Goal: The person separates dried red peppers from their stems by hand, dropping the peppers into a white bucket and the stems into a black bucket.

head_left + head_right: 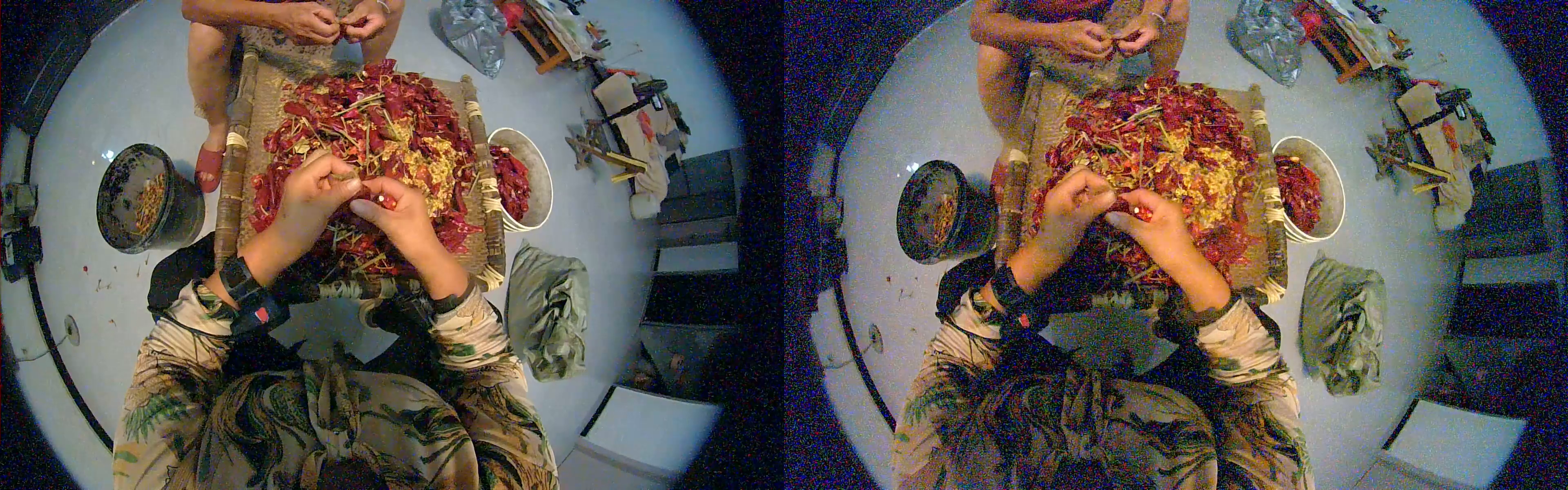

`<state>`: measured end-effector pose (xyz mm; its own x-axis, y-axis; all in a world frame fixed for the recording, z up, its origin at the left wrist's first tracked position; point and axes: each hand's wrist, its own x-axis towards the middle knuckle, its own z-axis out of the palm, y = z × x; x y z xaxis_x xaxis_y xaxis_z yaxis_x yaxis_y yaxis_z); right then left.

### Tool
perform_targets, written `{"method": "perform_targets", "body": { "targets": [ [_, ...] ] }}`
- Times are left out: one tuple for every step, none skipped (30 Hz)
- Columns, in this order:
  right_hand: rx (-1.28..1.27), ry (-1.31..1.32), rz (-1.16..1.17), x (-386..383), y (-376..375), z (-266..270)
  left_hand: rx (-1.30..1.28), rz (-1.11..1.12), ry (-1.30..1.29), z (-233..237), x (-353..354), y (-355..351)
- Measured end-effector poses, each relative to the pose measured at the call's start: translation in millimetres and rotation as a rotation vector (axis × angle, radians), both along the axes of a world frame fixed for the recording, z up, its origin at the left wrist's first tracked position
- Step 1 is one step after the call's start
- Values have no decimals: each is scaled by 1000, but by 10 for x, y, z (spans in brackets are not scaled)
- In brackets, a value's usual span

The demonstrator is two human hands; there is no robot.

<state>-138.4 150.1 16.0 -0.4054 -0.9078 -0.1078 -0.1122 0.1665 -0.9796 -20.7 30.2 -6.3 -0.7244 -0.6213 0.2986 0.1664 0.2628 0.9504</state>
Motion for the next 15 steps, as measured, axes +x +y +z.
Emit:
{"method": "perform_targets", "body": {
  "targets": [
    [-10,50,-16,20,4,-10,-130,29,-16,85,29,13],
    [-20,99,-31,43,8,-23,-259,59,-31,138,46,31],
    [-30,149,-46,67,10,-6,-262,63,-14,124,43,53],
    [-8,248,-59,86,22,36,-265,68,2,96,38,76],
    [16,346,-73,109,36,100,-268,72,18,80,36,90],
    [39,444,-86,124,39,145,-104,31,8,93,45,92],
    [15,474,-86,121,38,113,60,-10,-3,119,58,90],
    [-9,504,-87,115,39,52,225,-53,-15,130,64,90],
    [-33,534,-90,113,44,21,208,-58,-19,122,63,90],
    [-59,552,-92,114,51,18,192,-62,-23,111,63,82],
    [-86,571,-93,121,52,24,176,-63,-26,107,65,75],
    [-113,590,-93,126,48,31,204,-70,-11,110,65,75],
    [-135,592,-93,129,42,37,232,-77,5,113,66,81],
    [-157,594,-94,129,37,44,260,-84,20,116,67,82],
    [-179,596,-94,128,36,49,316,-92,38,104,69,82]
  ]
}}
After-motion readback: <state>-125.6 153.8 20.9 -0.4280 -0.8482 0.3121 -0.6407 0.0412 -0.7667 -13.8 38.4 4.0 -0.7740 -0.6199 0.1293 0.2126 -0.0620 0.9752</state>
